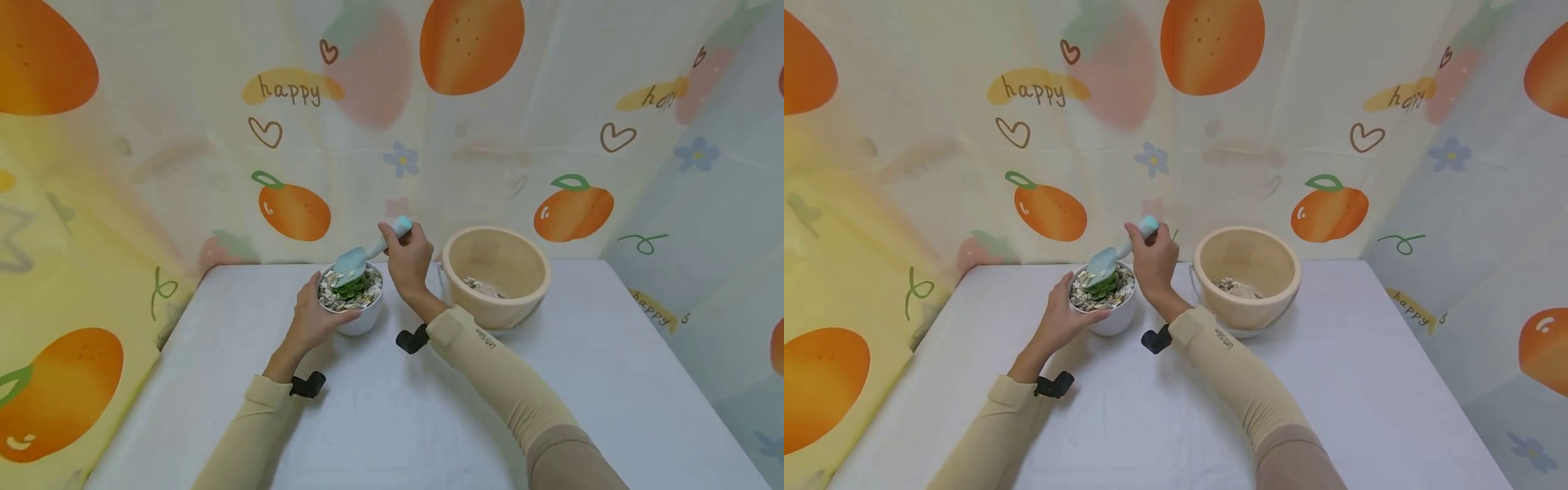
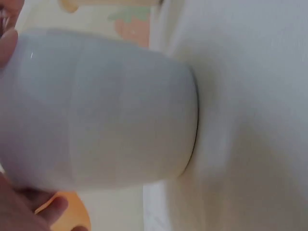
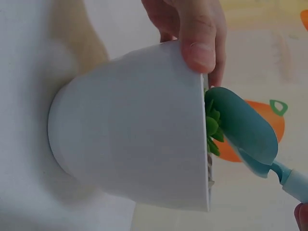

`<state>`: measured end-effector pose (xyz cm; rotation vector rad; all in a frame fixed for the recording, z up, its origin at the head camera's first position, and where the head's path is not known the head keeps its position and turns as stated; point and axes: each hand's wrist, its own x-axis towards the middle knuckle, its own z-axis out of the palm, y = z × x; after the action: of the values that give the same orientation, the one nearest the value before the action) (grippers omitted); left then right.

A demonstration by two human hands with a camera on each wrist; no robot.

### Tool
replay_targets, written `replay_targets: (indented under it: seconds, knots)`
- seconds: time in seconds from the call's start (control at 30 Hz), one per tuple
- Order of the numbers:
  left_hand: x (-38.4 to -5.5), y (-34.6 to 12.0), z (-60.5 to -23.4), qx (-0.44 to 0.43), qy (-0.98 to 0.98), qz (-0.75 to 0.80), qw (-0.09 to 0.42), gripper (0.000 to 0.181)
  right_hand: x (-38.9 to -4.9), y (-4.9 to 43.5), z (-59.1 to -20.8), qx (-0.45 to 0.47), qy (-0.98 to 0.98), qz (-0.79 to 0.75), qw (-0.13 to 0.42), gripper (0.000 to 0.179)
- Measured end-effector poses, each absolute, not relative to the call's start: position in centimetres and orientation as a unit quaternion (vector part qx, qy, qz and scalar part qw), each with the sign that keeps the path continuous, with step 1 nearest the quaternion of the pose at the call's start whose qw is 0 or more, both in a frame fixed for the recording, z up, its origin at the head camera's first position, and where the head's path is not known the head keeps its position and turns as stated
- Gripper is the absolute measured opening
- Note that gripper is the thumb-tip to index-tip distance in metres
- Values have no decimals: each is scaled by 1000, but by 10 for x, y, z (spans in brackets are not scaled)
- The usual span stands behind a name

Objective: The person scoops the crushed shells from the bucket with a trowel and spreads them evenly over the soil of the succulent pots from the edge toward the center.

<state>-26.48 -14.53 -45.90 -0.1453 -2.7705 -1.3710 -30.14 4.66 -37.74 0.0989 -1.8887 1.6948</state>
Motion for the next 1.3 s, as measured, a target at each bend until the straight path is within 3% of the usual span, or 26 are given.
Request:
replay_targets:
  seconds: [0.47,0.8,0.97,1.3]
  knots:
    - [-287,-167,-451,-115,-880,-457,-57,120,-301,46,-384,22,-699,659,278,31]
    - [-284,-155,-458,-107,-872,-477,-4,113,-280,50,-353,52,-700,652,288,22]
    - [-278,-148,-459,-88,-874,-478,26,113,-295,56,-360,74,-699,648,292,25]
    - [-275,-155,-455,-80,-896,-436,-6,116,-302,63,-371,66,-686,668,279,30]
